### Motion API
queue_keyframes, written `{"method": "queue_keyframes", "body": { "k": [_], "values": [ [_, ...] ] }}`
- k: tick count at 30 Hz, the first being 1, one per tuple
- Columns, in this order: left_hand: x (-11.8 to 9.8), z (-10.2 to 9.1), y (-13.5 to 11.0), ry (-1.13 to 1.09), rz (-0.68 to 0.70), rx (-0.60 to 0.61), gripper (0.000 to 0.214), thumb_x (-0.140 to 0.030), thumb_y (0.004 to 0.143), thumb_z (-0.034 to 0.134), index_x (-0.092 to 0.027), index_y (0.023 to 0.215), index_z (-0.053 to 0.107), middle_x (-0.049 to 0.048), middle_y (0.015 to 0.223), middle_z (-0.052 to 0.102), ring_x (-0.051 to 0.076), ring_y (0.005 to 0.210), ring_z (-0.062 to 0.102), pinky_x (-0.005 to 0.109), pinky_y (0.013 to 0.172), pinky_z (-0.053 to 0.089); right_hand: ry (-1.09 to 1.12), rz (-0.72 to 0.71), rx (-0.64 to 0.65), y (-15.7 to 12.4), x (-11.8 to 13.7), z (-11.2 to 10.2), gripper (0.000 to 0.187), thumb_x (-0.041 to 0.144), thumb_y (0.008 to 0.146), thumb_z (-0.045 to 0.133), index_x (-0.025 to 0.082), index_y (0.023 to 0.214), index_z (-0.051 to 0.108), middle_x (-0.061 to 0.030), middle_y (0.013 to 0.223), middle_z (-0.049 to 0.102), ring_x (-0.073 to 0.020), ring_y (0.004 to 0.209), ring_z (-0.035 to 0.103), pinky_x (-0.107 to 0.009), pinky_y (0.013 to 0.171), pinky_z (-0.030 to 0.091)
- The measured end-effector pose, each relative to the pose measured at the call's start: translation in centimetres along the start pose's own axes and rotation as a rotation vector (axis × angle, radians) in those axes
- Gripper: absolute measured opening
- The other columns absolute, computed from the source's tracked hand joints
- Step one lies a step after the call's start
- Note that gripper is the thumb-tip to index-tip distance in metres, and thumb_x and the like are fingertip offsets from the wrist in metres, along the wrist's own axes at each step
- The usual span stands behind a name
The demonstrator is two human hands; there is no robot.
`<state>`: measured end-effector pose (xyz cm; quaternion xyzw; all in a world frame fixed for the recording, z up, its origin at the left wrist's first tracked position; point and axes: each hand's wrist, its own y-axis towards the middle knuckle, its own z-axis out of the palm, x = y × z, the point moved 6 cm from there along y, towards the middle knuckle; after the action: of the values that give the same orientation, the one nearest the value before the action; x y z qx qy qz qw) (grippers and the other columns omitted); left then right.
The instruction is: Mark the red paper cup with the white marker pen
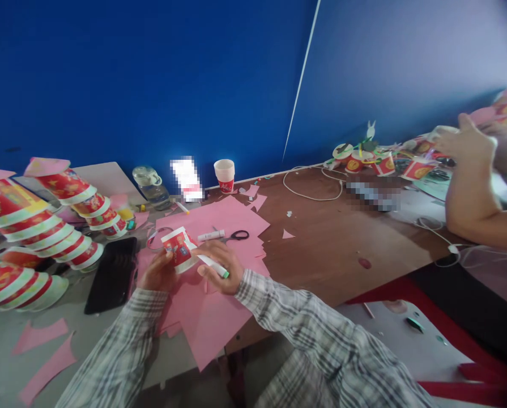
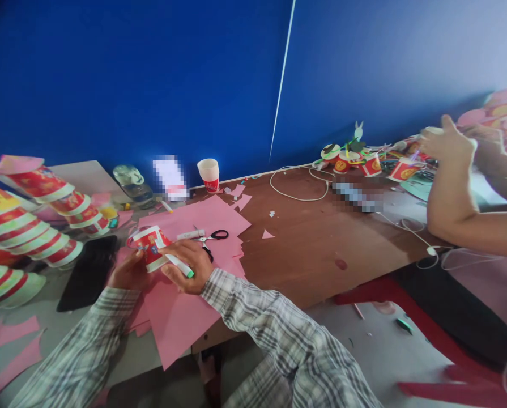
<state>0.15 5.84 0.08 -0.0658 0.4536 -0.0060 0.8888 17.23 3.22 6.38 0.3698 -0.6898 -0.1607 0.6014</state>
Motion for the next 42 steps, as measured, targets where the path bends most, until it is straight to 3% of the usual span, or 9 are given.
{"method": "queue_keyframes", "body": {
  "k": [15, 27, 36, 42],
  "values": [
    [0.0, 0.4, 0.0, 0.038, -0.006, 0.038, 0.042, -0.021, 0.055, 0.063, -0.013, 0.096, 0.057, 0.0106, 0.088, 0.064, 0.026, 0.082, 0.059, 0.043, 0.073, 0.047, -0.180, -0.025, -0.035, -0.1, -0.5, 0.5, 0.029, 0.023, 0.081, 0.050, 0.017, 0.110, 0.052, -0.0101, 0.100, 0.067, -0.0248, 0.095, 0.064, -0.042, 0.090, 0.052],
    [0.1, -0.1, 0.1, 0.038, 0.013, 0.022, 0.040, -0.021, 0.056, 0.062, -0.013, 0.095, 0.059, 0.0106, 0.088, 0.064, 0.024, 0.076, 0.060, 0.037, 0.065, 0.049, -0.185, -0.051, -0.031, -0.2, -0.5, 0.4, 0.030, 0.021, 0.080, 0.050, 0.017, 0.110, 0.053, -0.0101, 0.102, 0.067, -0.0249, 0.096, 0.063, -0.041, 0.089, 0.051],
    [-0.3, 0.2, -0.1, 0.005, 0.003, -0.013, 0.039, -0.020, 0.055, 0.060, -0.011, 0.094, 0.059, 0.0116, 0.089, 0.064, 0.025, 0.080, 0.059, 0.040, 0.069, 0.049, -0.167, -0.046, -0.062, -0.2, -0.4, 0.2, 0.029, 0.019, 0.079, 0.051, 0.017, 0.108, 0.054, -0.0095, 0.099, 0.067, -0.0240, 0.092, 0.062, -0.042, 0.087, 0.051],
    [-0.1, 0.2, 0.0, 0.017, 0.006, 0.025, 0.035, -0.019, 0.053, 0.062, -0.013, 0.088, 0.059, 0.0103, 0.084, 0.065, 0.025, 0.078, 0.060, 0.040, 0.069, 0.049, -0.175, -0.116, 0.017, -0.2, 0.5, 0.4, 0.032, 0.021, 0.080, 0.051, 0.018, 0.113, 0.050, -0.0089, 0.100, 0.067, -0.0229, 0.094, 0.063, -0.041, 0.092, 0.051]
  ]
}}
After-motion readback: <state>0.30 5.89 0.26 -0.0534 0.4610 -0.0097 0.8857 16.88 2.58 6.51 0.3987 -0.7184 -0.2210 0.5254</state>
